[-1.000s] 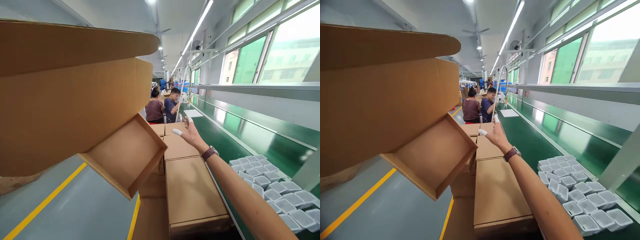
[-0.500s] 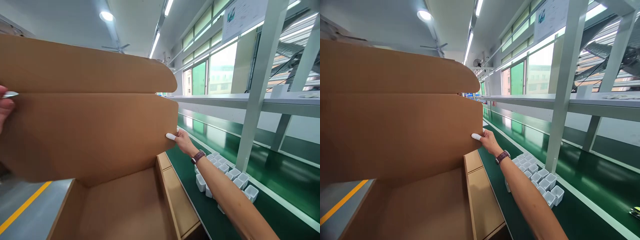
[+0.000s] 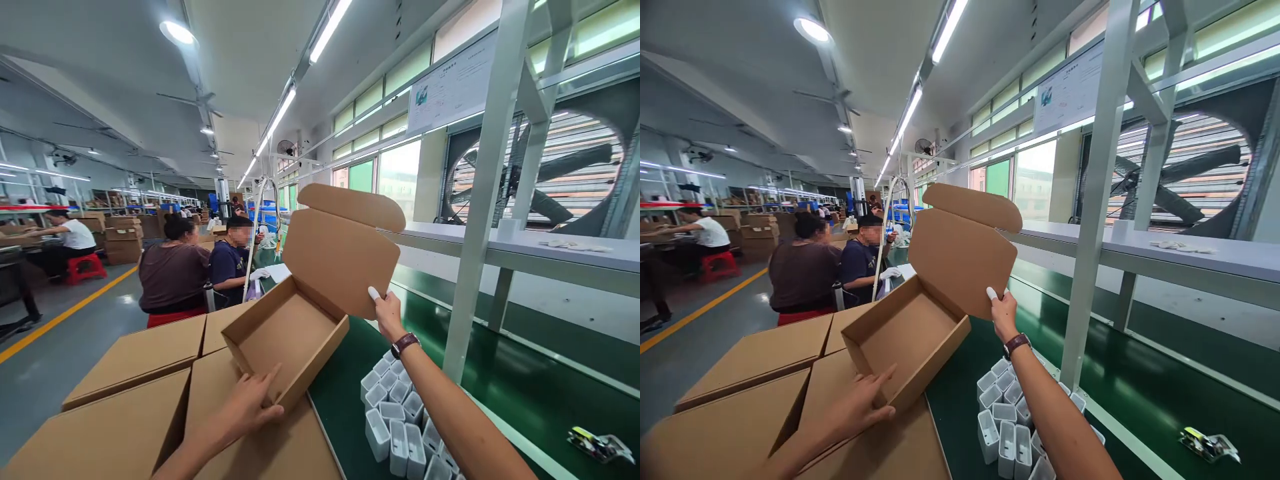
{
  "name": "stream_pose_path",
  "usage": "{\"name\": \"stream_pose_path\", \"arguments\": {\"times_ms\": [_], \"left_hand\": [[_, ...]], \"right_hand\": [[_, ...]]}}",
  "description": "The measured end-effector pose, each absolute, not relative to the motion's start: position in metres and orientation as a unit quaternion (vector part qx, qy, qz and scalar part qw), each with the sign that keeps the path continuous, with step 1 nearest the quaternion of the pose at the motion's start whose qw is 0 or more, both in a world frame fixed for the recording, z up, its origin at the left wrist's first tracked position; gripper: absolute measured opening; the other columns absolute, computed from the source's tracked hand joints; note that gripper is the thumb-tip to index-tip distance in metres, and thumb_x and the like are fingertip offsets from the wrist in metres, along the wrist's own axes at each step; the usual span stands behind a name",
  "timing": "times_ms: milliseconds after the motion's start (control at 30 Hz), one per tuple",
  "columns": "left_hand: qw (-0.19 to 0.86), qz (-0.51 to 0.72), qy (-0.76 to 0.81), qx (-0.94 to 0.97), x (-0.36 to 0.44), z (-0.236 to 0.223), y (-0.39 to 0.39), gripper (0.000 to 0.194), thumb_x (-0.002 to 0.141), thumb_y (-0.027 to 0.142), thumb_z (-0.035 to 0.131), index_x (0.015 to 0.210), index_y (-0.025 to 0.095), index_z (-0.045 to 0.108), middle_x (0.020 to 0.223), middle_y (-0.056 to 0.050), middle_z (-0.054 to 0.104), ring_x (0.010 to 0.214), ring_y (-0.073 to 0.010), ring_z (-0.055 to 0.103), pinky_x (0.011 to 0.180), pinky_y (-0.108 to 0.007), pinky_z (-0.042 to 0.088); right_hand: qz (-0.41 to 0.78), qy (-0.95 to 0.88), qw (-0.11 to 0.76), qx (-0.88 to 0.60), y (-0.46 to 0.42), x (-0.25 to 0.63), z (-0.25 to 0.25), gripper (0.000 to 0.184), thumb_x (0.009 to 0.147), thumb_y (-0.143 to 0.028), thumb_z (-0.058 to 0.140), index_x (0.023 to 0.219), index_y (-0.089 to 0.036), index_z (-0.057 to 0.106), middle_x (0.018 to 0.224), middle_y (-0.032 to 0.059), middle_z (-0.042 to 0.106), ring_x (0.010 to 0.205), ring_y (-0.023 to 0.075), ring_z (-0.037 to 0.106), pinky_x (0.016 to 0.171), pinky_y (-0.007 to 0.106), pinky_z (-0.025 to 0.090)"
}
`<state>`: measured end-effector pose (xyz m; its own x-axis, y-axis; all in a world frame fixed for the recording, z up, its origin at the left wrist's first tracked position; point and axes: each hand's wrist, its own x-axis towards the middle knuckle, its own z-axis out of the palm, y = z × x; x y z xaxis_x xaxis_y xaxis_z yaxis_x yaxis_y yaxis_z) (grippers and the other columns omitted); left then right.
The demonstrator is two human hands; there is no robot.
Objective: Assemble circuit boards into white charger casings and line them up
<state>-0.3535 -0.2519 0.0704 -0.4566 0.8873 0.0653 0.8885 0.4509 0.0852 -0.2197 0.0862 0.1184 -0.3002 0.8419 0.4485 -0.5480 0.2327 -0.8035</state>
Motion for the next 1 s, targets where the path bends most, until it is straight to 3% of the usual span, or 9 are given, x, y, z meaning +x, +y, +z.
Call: {"name": "stream_pose_path", "arguments": {"times_ms": [67,167,267,400,533,733,833,1000], "left_hand": [[0.045,-0.086,-0.836,-0.540,-0.376,0.043,-0.224,0.042,0.095,0.045,0.054,0.126,0.023,0.071,0.123,-0.014,0.075,0.125,-0.0374,0.061,0.108,-0.055,0.042],[0.133,-0.148,-0.807,-0.556,-0.400,0.016,-0.192,0.027,0.095,0.043,0.059,0.100,0.023,0.077,0.116,-0.013,0.076,0.133,-0.0401,0.053,0.113,-0.063,0.034],[0.176,-0.201,-0.795,-0.544,-0.407,0.003,-0.166,0.023,0.095,0.042,0.062,0.102,0.023,0.074,0.116,-0.013,0.075,0.134,-0.0407,0.051,0.107,-0.064,0.042],[0.148,-0.207,-0.780,-0.572,-0.389,0.001,-0.143,0.021,0.097,0.037,0.062,0.105,0.021,0.071,0.118,-0.012,0.073,0.125,-0.0355,0.056,0.094,-0.052,0.053],[0.139,-0.182,-0.777,-0.586,-0.364,0.007,-0.132,0.018,0.096,0.036,0.065,0.105,0.021,0.070,0.115,-0.010,0.073,0.118,-0.0316,0.059,0.095,-0.049,0.051],[0.148,-0.138,-0.782,-0.590,-0.347,0.011,-0.134,0.022,0.101,0.037,0.059,0.103,0.019,0.071,0.107,-0.010,0.074,0.106,-0.0300,0.061,0.090,-0.046,0.045],[0.154,-0.122,-0.780,-0.594,-0.345,0.015,-0.133,0.023,0.101,0.038,0.058,0.103,0.020,0.072,0.106,-0.011,0.074,0.106,-0.0302,0.061,0.089,-0.044,0.044],[0.166,-0.112,-0.767,-0.610,-0.348,0.024,-0.121,0.035,0.103,0.043,0.047,0.101,0.019,0.073,0.107,-0.016,0.075,0.107,-0.0345,0.059,0.089,-0.047,0.043]], "right_hand": [[0.586,-0.534,0.576,-0.199,0.107,-0.216,0.100,0.048,0.068,-0.055,0.071,0.100,-0.019,0.062,0.109,0.0152,0.078,0.101,0.0301,0.074,0.083,0.043,0.062],[0.552,-0.540,0.569,-0.283,0.131,-0.206,0.075,0.045,0.069,-0.057,0.066,0.095,-0.021,0.062,0.107,0.0146,0.078,0.100,0.0298,0.075,0.079,0.040,0.062],[0.517,-0.553,0.555,-0.346,0.148,-0.192,0.062,0.043,0.072,-0.058,0.059,0.092,-0.021,0.063,0.106,0.0158,0.078,0.101,0.0309,0.075,0.077,0.039,0.062],[0.482,-0.583,0.528,-0.386,0.158,-0.172,0.063,0.040,0.074,-0.053,0.060,0.094,-0.018,0.066,0.109,0.0163,0.078,0.103,0.0328,0.074,0.084,0.042,0.062],[0.455,-0.601,0.517,-0.405,0.155,-0.147,0.070,0.040,0.074,-0.041,0.064,0.106,-0.018,0.067,0.114,0.0160,0.077,0.112,0.0327,0.072,0.098,0.046,0.058],[0.427,-0.615,0.523,-0.406,0.129,-0.066,0.075,0.061,0.071,-0.037,0.070,0.127,-0.016,0.060,0.134,0.0165,0.068,0.129,0.0330,0.063,0.116,0.049,0.046],[0.389,-0.642,0.522,-0.404,0.102,-0.005,0.083,0.060,0.073,-0.039,0.071,0.130,-0.021,0.060,0.135,0.0133,0.068,0.130,0.0315,0.062,0.118,0.049,0.045],[0.300,-0.663,0.509,-0.460,0.034,0.098,0.093,0.050,0.080,-0.049,0.072,0.126,-0.031,0.066,0.129,0.0082,0.072,0.125,0.0337,0.066,0.115,0.057,0.047]]}}
